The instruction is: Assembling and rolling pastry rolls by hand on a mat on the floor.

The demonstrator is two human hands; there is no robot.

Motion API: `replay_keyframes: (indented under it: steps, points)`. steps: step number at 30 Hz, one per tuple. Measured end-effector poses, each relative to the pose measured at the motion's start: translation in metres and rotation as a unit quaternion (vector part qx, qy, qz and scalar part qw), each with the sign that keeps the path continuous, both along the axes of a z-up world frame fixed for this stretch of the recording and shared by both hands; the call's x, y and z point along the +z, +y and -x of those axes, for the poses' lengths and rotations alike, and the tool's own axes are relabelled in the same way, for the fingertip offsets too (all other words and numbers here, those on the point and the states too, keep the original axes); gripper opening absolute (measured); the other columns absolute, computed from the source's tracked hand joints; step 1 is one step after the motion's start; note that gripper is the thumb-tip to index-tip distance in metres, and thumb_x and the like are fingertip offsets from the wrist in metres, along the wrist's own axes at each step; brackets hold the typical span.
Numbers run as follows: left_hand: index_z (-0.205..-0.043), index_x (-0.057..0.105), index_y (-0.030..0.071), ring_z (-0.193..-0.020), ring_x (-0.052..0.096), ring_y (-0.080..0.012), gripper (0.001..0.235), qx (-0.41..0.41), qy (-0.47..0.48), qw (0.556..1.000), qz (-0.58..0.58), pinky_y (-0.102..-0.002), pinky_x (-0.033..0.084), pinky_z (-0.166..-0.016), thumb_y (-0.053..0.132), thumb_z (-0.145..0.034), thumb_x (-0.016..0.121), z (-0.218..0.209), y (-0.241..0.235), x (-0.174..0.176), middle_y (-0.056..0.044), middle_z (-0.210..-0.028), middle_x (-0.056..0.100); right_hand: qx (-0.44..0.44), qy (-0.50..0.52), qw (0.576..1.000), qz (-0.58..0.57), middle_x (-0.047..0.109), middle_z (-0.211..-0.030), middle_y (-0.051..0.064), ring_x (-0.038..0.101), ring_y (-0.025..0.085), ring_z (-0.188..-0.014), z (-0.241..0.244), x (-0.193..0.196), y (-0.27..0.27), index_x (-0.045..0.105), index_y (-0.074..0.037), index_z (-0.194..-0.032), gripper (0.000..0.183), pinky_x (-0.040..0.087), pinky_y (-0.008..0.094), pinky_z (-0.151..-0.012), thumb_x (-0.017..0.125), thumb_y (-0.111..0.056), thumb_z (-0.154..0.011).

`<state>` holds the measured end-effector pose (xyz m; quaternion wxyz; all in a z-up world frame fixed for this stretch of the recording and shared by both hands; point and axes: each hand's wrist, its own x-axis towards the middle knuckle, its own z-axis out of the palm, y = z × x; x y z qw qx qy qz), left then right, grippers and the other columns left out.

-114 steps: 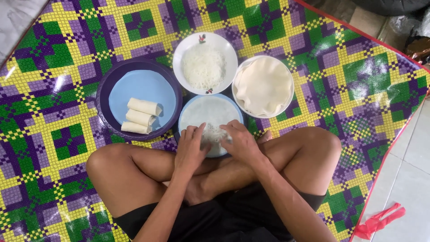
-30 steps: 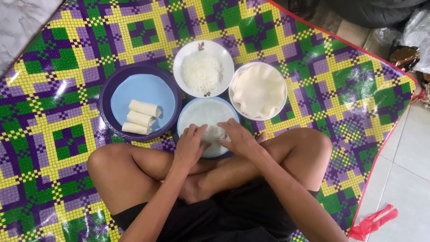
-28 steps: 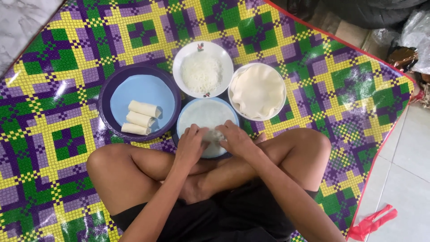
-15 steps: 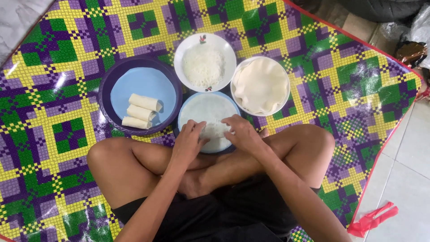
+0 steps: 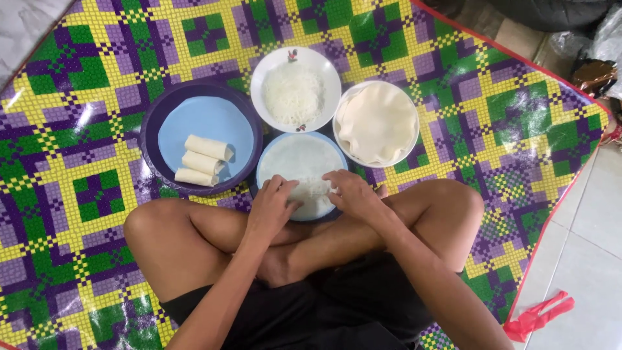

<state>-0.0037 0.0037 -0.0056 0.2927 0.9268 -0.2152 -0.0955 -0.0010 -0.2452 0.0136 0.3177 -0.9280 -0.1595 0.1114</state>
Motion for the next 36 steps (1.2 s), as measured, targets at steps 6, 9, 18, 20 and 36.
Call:
replay_keyframes:
  steps: [6, 9, 18, 20, 36]
  points:
    - [-0.129, 0.065, 0.01, -0.104, 0.062, -0.0373, 0.042, -0.001, 0.014, 1.0, -0.028, -0.049, 0.055, -0.082, 0.034, -0.095, 0.073, -0.003, -0.003, -0.005, -0.007, -0.106, 0.053, -0.028, 0.018, 0.997, 0.069, 0.062, -0.084, 0.006, 0.073, 0.027, -0.083, 0.0, -0.015, 0.018, 0.064, -0.012, -0.119, 0.035, 0.061, 0.04, -0.071, 0.074, -0.022, -0.088]
    - [-0.122, 0.069, 0.012, -0.102, 0.062, -0.0341, 0.033, -0.005, 0.009, 0.999, -0.035, -0.048, 0.055, -0.081, 0.032, -0.096, 0.071, -0.005, -0.004, -0.019, -0.005, -0.104, 0.054, -0.028, 0.024, 0.998, 0.045, 0.059, -0.071, 0.006, 0.071, 0.028, -0.073, -0.006, -0.029, 0.021, 0.066, -0.009, -0.092, 0.007, 0.058, 0.038, -0.064, 0.063, -0.015, -0.091]
    - [-0.124, 0.066, 0.017, -0.102, 0.063, -0.0352, 0.034, -0.012, -0.004, 1.0, -0.015, -0.05, 0.055, -0.081, 0.033, -0.095, 0.073, 0.001, 0.001, -0.005, -0.005, -0.103, 0.053, -0.009, 0.038, 0.997, -0.06, 0.076, -0.088, 0.016, 0.077, 0.029, -0.084, -0.004, 0.008, 0.003, 0.073, -0.004, -0.11, 0.024, 0.064, 0.039, -0.076, 0.068, -0.002, -0.087]
    - [-0.126, 0.065, 0.017, -0.103, 0.063, -0.0364, 0.037, -0.011, -0.007, 1.0, -0.007, -0.051, 0.055, -0.081, 0.034, -0.095, 0.073, -0.004, -0.001, -0.004, -0.006, -0.104, 0.054, -0.021, 0.015, 0.999, -0.04, 0.075, -0.087, 0.013, 0.077, 0.027, -0.083, -0.007, -0.004, -0.006, 0.073, -0.006, -0.112, 0.027, 0.063, 0.036, -0.074, 0.071, -0.002, -0.085]
    - [-0.091, 0.072, 0.021, -0.078, 0.063, -0.0234, 0.026, 0.066, -0.047, 0.992, 0.1, -0.034, 0.05, -0.069, 0.036, -0.107, 0.057, -0.003, 0.001, -0.002, 0.001, -0.077, 0.056, -0.085, -0.171, 0.973, 0.126, 0.051, -0.051, -0.01, 0.061, 0.006, -0.052, -0.006, -0.044, 0.03, 0.055, -0.028, -0.079, 0.038, 0.046, 0.018, -0.051, 0.038, -0.045, -0.108]
